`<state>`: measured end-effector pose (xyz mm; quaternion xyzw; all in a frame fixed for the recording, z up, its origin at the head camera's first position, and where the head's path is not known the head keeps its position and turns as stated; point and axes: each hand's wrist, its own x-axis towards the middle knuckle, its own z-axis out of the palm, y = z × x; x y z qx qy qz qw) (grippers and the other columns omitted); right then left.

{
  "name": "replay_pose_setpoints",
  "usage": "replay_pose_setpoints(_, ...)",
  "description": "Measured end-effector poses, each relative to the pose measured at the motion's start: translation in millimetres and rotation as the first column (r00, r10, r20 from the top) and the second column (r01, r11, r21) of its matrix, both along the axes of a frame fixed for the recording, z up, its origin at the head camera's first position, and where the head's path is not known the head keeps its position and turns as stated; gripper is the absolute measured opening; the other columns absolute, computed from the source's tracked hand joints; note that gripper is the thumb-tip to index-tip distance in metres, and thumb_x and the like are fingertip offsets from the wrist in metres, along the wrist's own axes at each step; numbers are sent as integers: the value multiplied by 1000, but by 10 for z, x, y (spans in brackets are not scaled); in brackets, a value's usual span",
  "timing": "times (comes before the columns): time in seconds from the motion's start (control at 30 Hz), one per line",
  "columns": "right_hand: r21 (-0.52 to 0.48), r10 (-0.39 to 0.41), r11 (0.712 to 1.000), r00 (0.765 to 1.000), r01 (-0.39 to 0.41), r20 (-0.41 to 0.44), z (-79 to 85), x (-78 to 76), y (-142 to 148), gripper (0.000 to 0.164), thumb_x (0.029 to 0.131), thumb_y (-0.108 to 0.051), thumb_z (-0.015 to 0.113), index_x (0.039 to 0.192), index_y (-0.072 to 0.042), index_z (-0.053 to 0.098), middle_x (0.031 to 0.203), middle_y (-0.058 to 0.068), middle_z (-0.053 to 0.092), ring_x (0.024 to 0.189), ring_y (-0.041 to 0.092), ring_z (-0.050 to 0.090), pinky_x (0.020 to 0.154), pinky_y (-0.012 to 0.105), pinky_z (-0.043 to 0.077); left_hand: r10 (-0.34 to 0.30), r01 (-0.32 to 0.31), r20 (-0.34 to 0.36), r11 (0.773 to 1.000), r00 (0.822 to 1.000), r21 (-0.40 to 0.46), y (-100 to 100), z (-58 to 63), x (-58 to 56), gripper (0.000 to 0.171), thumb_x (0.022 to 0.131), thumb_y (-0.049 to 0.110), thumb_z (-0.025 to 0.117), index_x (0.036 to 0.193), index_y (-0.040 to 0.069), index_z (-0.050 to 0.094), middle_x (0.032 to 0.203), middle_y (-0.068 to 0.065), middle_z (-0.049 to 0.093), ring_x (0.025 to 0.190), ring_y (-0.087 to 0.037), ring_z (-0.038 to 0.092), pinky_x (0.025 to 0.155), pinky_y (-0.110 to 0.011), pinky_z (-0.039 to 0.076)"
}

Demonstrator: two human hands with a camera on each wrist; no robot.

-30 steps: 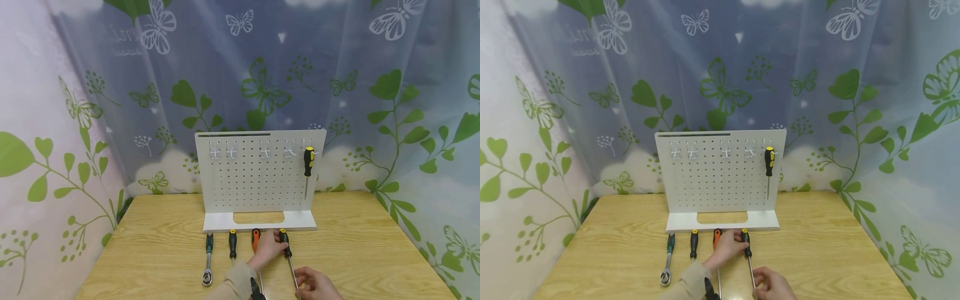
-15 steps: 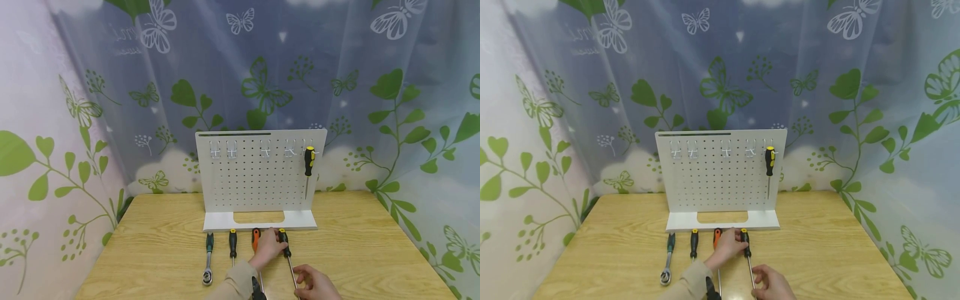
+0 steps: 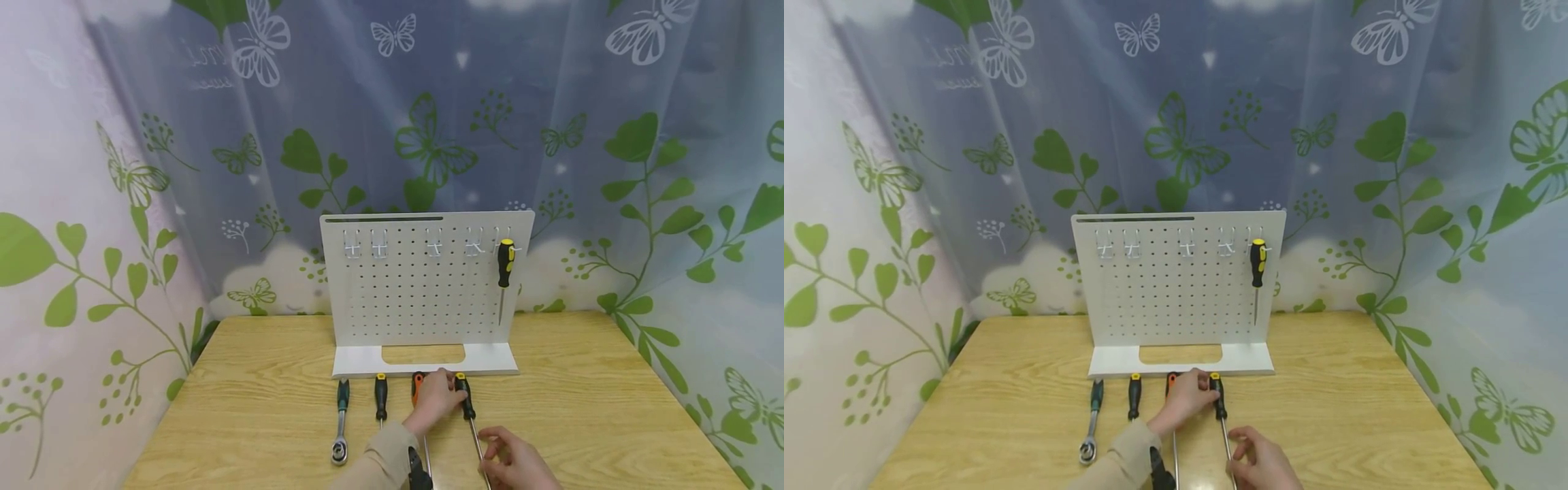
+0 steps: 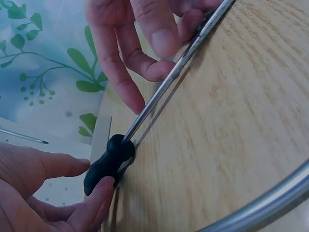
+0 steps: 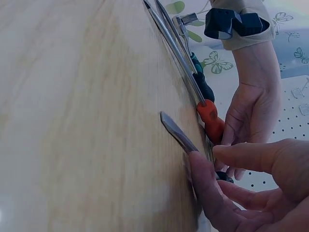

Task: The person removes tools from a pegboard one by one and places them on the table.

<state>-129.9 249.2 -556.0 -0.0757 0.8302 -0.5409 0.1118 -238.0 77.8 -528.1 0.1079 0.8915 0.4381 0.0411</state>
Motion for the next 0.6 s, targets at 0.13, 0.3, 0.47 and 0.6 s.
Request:
replay_pose_setpoints(0.13,17,-56,998,998,57,-26,64,-58,32,42,91,-3,70,128,9,53,89,5,60,59,16,62,49,28,57,-25,25,-11,1000,1000,18,-37,72,-28,32,87,13,79,110,-6,66,90,-9,66,73,-13,56,64,-26,51)
replay_pose_setpoints(0.3,32,-174,984,981,178,-85,192,-188,60,39,94,-4,69,129,6,56,94,8,63,62,17,63,51,29,59,-42,43,-49,999,998,6,-81,189,-120,30,89,13,76,110,-7,68,96,-13,73,79,-20,69,69,-29,57)
replay_pose_setpoints(0.47,-55,-228,973,970,224,-87,330,-359,74,38,95,0,65,131,8,55,98,15,64,66,23,66,55,36,62,-73,75,-120,997,990,11,-110,305,-263,27,92,12,72,112,-5,68,97,-14,73,81,-20,70,66,-25,55)
replay_pose_setpoints(0.6,-80,-258,965,959,249,-119,445,-510,96,38,97,1,64,133,8,54,103,20,64,72,28,68,59,36,64,-104,112,-125,992,987,56,-125,406,-384,28,96,13,68,117,-4,66,104,-14,72,90,-23,71,70,-26,58)
